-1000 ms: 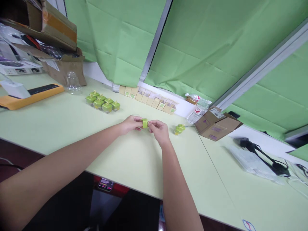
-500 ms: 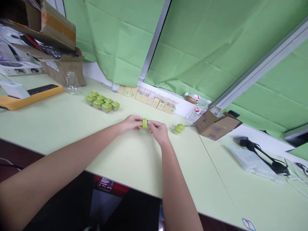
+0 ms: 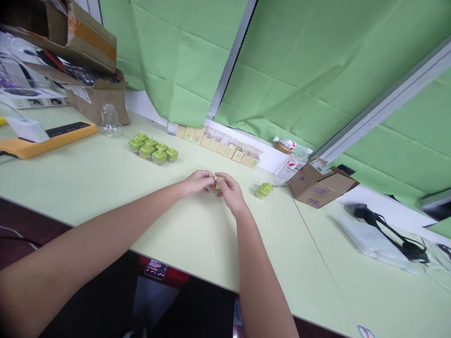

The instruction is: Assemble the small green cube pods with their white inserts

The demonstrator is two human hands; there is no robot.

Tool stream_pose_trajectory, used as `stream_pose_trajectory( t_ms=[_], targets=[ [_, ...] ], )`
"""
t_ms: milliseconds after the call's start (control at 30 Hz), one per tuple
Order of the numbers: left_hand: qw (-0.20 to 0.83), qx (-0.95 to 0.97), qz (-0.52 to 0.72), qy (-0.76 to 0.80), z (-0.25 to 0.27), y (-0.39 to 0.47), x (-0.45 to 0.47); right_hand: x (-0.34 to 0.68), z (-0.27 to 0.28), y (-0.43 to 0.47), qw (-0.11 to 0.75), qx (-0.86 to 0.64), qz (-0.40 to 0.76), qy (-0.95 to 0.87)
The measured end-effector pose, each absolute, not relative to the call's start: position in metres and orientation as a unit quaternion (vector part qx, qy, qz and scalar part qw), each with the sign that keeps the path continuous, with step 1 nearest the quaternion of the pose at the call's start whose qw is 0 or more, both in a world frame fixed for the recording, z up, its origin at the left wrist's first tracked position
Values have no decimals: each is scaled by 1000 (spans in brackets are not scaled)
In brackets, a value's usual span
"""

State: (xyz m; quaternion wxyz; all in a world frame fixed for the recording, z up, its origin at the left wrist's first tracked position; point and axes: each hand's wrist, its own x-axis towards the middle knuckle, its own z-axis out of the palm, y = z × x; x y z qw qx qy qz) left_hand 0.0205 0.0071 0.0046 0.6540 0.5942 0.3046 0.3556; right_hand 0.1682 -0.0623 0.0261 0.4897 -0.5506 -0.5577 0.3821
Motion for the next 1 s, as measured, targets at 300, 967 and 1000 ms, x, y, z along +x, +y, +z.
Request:
stream_pose_trajectory(
  t_ms=[300, 967, 1000],
  targets=[
    [628, 601, 393, 299, 6, 9, 15, 177, 26, -57, 559, -536, 439, -456],
    [631, 590, 402, 305, 0, 12, 17, 169, 25, -59, 483, -640, 362, -476],
    [628, 588, 406, 309, -1, 13, 17, 169, 26, -60, 481, -643, 358, -476]
  ],
)
